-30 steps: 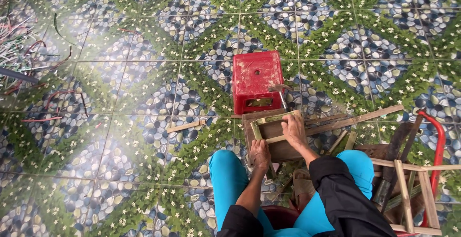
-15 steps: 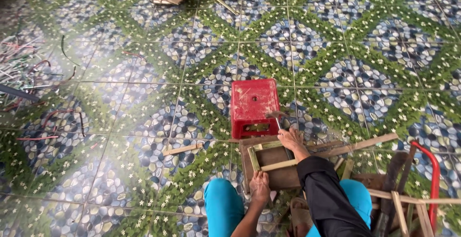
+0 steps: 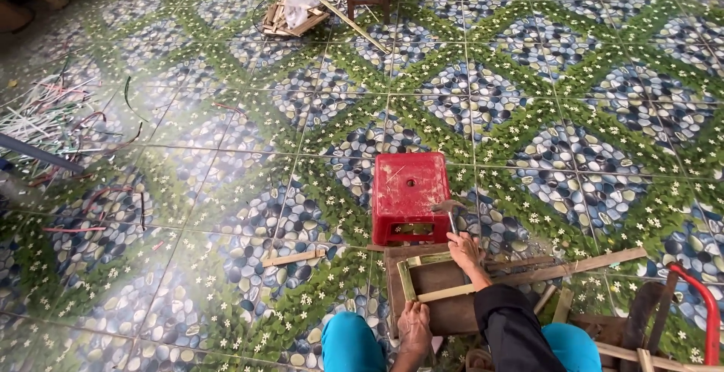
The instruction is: Nailing wooden strips together to assemble a small frame.
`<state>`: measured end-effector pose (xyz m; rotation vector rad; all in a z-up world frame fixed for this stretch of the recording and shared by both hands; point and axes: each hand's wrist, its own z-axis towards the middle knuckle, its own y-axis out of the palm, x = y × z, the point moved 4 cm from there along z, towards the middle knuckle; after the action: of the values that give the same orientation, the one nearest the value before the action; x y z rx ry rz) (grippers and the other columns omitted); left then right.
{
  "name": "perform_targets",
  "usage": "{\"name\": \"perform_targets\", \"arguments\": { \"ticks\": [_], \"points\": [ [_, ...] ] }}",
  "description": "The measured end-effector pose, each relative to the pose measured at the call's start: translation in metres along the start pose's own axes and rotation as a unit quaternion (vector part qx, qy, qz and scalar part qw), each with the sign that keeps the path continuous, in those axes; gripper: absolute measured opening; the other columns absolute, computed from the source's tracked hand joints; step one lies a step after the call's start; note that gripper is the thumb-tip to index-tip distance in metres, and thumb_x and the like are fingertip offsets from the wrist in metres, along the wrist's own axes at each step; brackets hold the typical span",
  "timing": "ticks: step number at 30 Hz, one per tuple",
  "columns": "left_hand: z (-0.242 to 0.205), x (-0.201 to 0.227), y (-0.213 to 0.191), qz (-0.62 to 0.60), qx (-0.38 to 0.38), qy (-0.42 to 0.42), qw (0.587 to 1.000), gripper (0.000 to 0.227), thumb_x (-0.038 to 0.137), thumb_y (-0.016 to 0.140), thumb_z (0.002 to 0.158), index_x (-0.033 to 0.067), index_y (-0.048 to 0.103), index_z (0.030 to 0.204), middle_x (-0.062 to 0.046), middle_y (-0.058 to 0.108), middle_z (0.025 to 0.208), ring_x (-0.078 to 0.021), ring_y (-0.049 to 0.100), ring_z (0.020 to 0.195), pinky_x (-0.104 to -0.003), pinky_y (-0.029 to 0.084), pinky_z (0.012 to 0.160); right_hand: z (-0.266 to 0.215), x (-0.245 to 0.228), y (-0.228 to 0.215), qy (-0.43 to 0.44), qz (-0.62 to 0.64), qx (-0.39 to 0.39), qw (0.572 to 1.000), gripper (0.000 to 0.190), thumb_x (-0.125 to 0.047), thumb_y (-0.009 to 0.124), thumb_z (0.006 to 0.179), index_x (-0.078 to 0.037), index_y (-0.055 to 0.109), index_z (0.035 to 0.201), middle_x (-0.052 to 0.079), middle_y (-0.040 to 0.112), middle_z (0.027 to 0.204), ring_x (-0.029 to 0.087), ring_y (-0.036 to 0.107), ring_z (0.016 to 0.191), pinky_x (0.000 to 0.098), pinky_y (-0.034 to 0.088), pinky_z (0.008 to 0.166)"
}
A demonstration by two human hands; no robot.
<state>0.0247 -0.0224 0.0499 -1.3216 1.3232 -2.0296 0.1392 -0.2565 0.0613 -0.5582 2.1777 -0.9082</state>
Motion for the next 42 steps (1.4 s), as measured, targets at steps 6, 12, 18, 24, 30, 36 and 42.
{"name": "perform_targets", "arguments": {
  "ticks": [6, 12, 18, 24, 30, 36, 42],
  "points": [
    [-0.001, 0.003, -0.009, -0.001, 0.031, -0.002, 1.0, 0.011, 0.002, 0.054, 0.08, 0.0062, 0.06, 0.088, -0.011, 0.061, 0.098, -0.0328, 0.052, 0.105, -0.044, 0.053, 0.072, 0.015, 0.004, -0.021, -0.035, 0.119, 0.051, 0.991, 0.037, -0.016, 0.054, 0.091, -0.021, 0.078, 0.118, -0.003, 0.072, 0.127, 0.021, 0.068, 0.115, 0.0335, 0.054, 0.088],
    [0.0, -0.003, 0.001, 0.01, 0.037, 0.007, 0.999, 0.013, 0.006, 0.058, 0.077, 0.0039, 0.06, 0.09, -0.013, 0.061, 0.097, -0.0341, 0.051, 0.11, -0.047, 0.054, 0.062, 0.015, 0.025, -0.024, 0.031, 0.117, 0.182, 0.976, 0.038, -0.007, 0.058, 0.075, -0.032, 0.054, 0.104, -0.001, 0.075, 0.098, 0.035, 0.068, 0.096, 0.0429, 0.048, 0.078],
    [0.001, -0.001, 0.0, 0.004, 0.037, -0.005, 0.999, 0.007, 0.007, 0.054, 0.084, 0.0044, 0.058, 0.09, -0.014, 0.061, 0.099, -0.0351, 0.051, 0.108, -0.047, 0.054, 0.07, 0.05, 0.052, -0.016, -0.006, 0.16, 0.27, 0.95, 0.062, -0.009, 0.062, 0.075, -0.028, 0.055, 0.133, 0.004, 0.072, 0.122, 0.022, 0.065, 0.116, 0.0409, 0.018, 0.116],
    [0.002, -0.004, 0.01, 0.002, 0.017, -0.009, 1.0, 0.017, 0.008, 0.051, 0.089, 0.002, 0.063, 0.1, -0.016, 0.064, 0.113, -0.0355, 0.051, 0.117, -0.05, 0.055, 0.071, 0.051, 0.045, -0.038, -0.02, 0.31, 0.349, 0.884, 0.057, -0.003, 0.066, 0.078, -0.016, 0.06, 0.133, 0.005, 0.074, 0.1, 0.022, 0.068, 0.083, 0.0357, 0.05, 0.078],
    [0.005, -0.001, 0.009, 0.01, 0.001, -0.001, 1.0, 0.014, 0.004, 0.054, 0.083, 0.001, 0.062, 0.096, -0.014, 0.062, 0.1, -0.034, 0.049, 0.116, -0.05, 0.055, 0.06, 0.033, 0.05, -0.099, -0.001, 0.333, 0.394, 0.857, 0.05, 0.008, 0.064, 0.079, -0.017, 0.063, 0.123, 0.003, 0.066, 0.096, 0.02, 0.062, 0.079, 0.0344, 0.051, 0.068],
    [0.007, 0.005, -0.003, -0.013, 0.01, -0.034, 0.999, 0.012, 0.013, 0.047, 0.09, 0.011, 0.056, 0.082, -0.01, 0.057, 0.087, -0.0335, 0.054, 0.102, -0.054, 0.048, 0.054, 0.01, 0.076, -0.14, 0.05, 0.442, 0.336, 0.83, 0.038, 0.007, 0.064, 0.091, -0.009, 0.063, 0.126, 0.009, 0.063, 0.108, 0.018, 0.064, 0.075, 0.0275, 0.06, 0.055],
    [0.007, 0.002, -0.002, 0.029, 0.036, -0.019, 0.999, 0.01, 0.01, 0.053, 0.087, 0.0129, 0.06, 0.081, -0.006, 0.061, 0.082, -0.0283, 0.057, 0.099, -0.045, 0.051, 0.058, -0.034, 0.097, -0.117, 0.08, 0.514, 0.252, 0.816, 0.042, 0.001, 0.069, 0.086, -0.001, 0.059, 0.127, 0.013, 0.061, 0.115, 0.021, 0.054, 0.055, 0.0301, 0.045, 0.039]
  ]
}}
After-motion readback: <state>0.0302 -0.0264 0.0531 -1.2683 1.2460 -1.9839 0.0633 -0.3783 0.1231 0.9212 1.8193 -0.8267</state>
